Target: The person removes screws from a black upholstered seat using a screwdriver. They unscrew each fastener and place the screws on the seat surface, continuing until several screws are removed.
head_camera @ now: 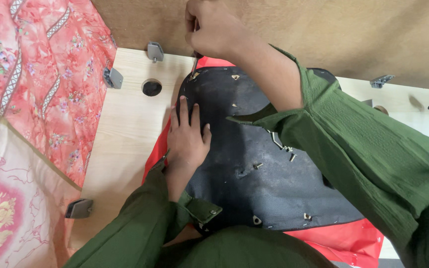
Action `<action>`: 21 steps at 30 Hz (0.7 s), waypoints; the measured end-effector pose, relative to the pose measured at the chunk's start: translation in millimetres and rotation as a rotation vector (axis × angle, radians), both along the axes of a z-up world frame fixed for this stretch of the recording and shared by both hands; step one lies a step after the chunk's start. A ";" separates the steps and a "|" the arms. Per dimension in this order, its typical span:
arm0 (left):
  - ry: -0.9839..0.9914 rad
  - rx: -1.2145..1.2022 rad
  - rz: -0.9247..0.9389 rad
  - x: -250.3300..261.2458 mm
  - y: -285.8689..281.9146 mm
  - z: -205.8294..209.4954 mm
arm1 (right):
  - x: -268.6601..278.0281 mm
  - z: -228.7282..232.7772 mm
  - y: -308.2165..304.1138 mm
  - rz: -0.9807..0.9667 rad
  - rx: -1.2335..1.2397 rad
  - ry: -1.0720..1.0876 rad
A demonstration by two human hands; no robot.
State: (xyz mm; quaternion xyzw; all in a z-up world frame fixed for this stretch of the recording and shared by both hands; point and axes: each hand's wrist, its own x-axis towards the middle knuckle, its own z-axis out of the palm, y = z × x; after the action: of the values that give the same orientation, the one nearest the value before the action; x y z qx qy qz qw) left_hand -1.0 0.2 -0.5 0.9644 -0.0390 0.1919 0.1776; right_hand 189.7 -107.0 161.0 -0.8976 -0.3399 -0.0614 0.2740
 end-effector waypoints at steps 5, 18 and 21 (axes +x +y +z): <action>-0.016 0.003 -0.004 -1.0 0.2 0.8 | -0.7 -2.3 2.2 0.047 0.025 -0.259; 0.056 0.016 0.019 0.6 -0.7 4.1 | 5.2 7.1 0.7 0.228 0.094 0.144; 0.060 -0.001 0.016 -0.5 0.5 3.2 | 2.1 1.3 3.3 0.150 0.039 0.045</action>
State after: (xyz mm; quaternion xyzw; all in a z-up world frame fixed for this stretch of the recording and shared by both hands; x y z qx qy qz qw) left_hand -1.6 0.8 2.8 0.9699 -0.0260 0.1645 0.1778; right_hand 191.8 -103.6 162.3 -0.8651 -0.3987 -0.0271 0.3031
